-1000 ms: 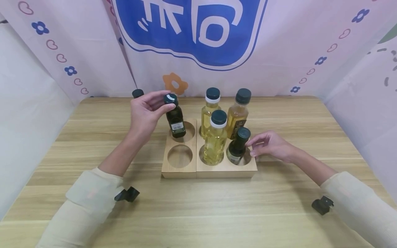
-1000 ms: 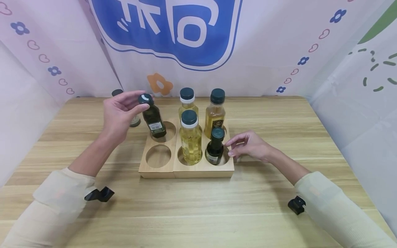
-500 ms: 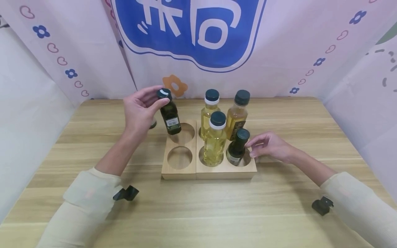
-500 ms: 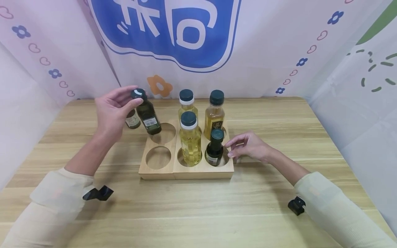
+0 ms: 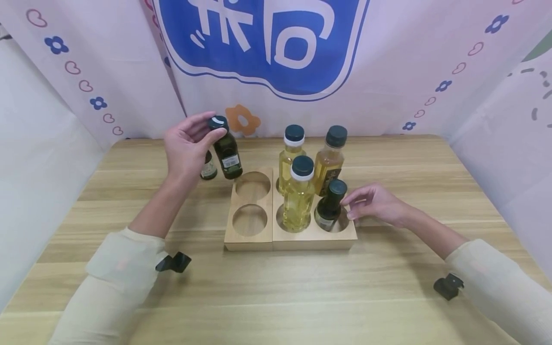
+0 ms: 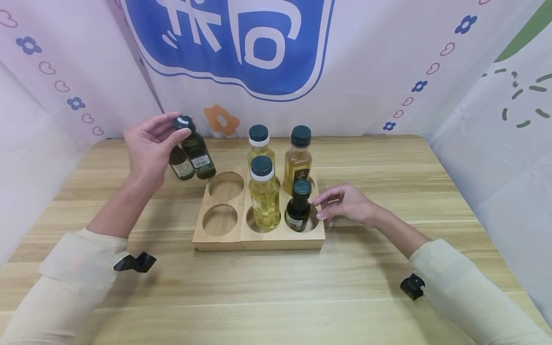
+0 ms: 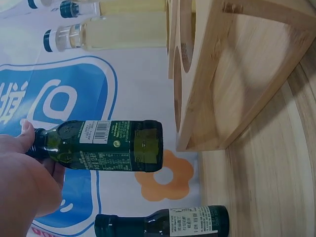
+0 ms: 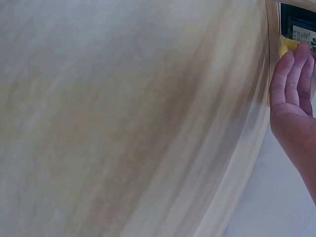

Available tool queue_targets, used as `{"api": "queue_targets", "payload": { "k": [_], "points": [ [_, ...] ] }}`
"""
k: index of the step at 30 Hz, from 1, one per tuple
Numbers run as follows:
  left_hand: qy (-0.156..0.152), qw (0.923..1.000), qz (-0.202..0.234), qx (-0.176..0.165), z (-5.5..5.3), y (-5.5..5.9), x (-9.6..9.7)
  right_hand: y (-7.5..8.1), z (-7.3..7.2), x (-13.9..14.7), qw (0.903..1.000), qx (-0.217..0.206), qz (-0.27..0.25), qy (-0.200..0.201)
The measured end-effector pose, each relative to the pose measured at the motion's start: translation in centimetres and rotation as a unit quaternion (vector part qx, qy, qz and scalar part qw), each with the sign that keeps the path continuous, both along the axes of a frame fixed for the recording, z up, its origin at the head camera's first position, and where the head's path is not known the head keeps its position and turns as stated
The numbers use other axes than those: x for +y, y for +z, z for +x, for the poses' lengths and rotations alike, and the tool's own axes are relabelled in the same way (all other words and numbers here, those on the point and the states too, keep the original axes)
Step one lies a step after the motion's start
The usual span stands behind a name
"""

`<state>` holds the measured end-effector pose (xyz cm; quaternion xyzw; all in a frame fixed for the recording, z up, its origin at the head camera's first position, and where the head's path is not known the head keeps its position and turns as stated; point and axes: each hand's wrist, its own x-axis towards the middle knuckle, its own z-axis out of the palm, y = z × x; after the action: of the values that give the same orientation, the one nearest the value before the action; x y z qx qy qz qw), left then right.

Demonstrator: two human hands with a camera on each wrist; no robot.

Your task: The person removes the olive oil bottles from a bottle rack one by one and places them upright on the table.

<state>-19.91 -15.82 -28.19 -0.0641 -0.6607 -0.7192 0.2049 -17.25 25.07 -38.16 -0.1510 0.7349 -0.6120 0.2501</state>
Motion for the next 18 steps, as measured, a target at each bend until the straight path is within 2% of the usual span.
{"api": "queue_targets", "payload": {
  "k": [9,13,18],
  "points": [
    [0.009,0.9999,0.001,-0.009,-0.7,-0.3,-0.3,0.0,0.0,0.1,1.0000,0.000,-0.003,-0.001],
    [0.020,0.9993,-0.029,-0.012,-1.1,-0.5,-0.4,0.0,0.0,0.0,1.0000,0.002,-0.002,-0.003],
    [0.027,0.9985,-0.046,-0.014,-1.5,-0.6,-0.3,-0.1,0.0,0.0,1.0000,0.003,-0.001,-0.004]
  ]
}}
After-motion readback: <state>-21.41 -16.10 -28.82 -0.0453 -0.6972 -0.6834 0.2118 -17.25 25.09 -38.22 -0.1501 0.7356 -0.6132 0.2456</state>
